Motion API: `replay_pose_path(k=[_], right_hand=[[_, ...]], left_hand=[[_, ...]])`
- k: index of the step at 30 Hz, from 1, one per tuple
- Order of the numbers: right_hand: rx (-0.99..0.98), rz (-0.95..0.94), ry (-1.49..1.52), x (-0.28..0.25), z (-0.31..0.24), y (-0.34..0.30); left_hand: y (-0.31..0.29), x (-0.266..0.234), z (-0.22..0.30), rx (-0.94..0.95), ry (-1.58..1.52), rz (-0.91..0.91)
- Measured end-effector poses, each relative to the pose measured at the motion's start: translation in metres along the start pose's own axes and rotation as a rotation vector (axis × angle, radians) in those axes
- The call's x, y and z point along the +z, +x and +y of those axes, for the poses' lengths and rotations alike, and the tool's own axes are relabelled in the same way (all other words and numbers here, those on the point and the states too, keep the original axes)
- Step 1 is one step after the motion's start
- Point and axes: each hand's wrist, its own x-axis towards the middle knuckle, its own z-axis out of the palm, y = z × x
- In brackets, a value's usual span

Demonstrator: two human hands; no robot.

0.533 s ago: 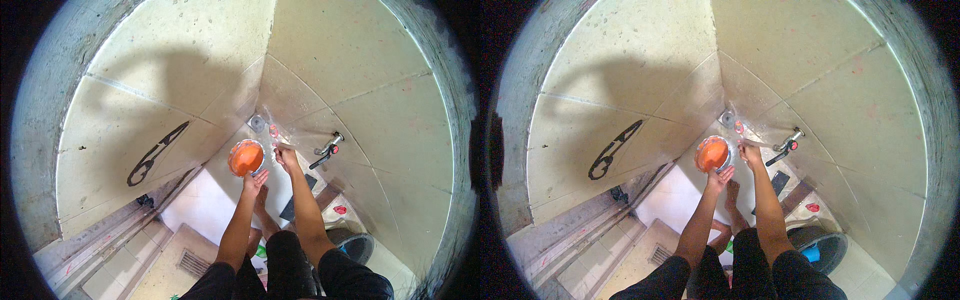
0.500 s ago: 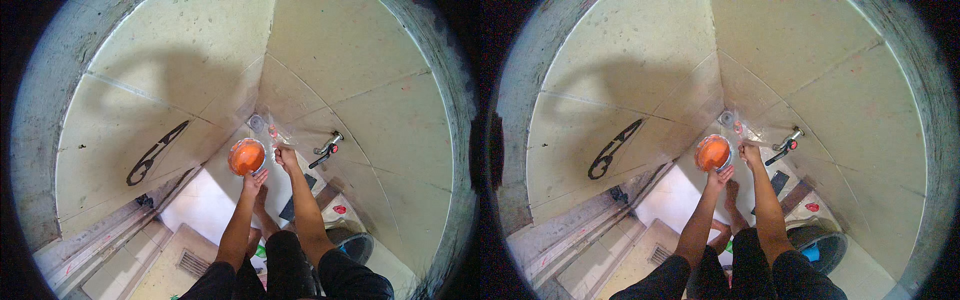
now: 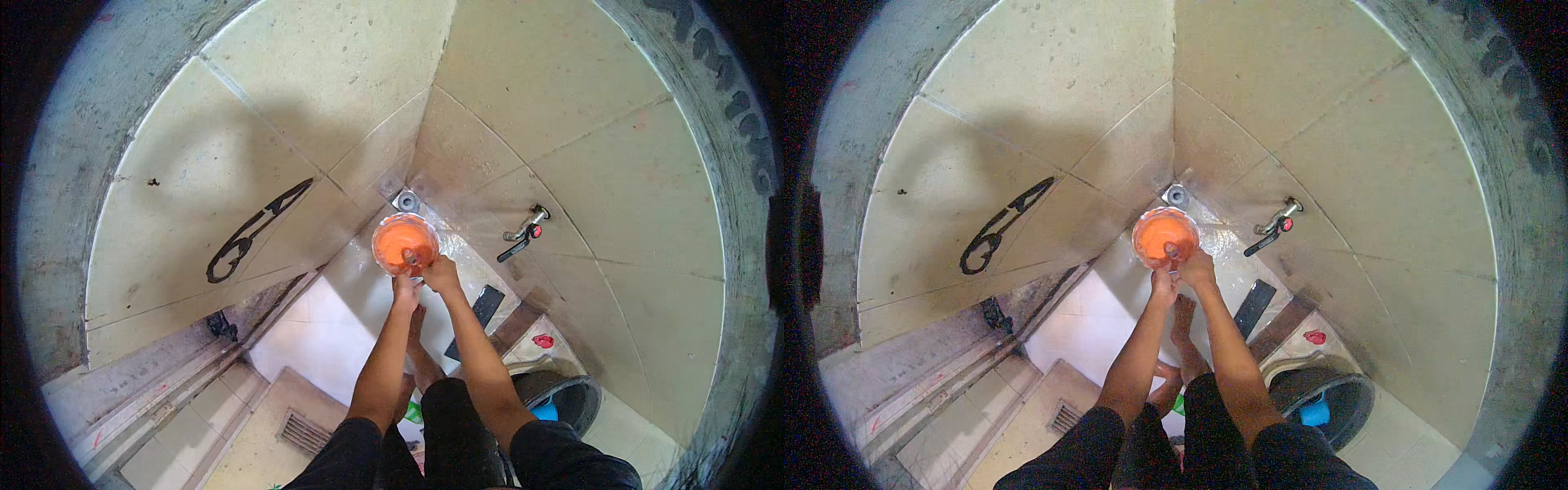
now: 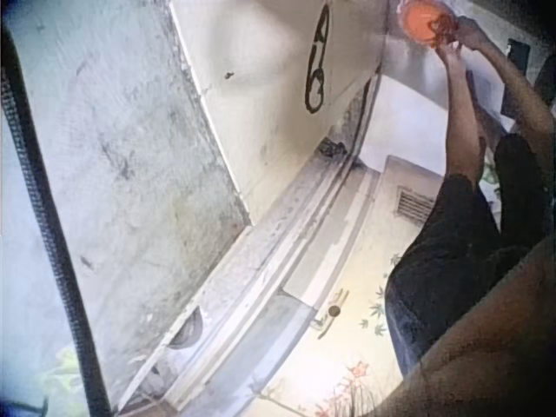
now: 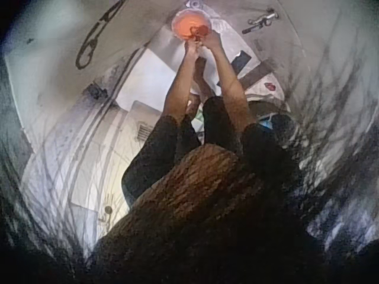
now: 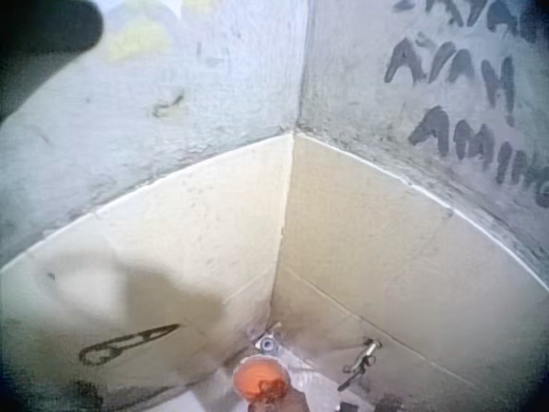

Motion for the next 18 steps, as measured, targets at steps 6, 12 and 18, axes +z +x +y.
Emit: replay_pose_path(k=[6, 12, 18], right_hand=[[0.163, -0.038, 0.018, 0.01, 0.007, 0.003], [0.307, -0.341, 0.607, -0.035, -0.026, -0.022], [0.229, 0.332, 1.008, -0.173, -0.028, -0.078]], left_hand=[[-0.017, 0.02, 0.012, 0.061, 0.162, -0.087], [0.005, 0.005, 0.037, -0.008, 0.181, -0.054], [0.019, 0.024, 0.026, 0.001, 0.273, 0.028]])
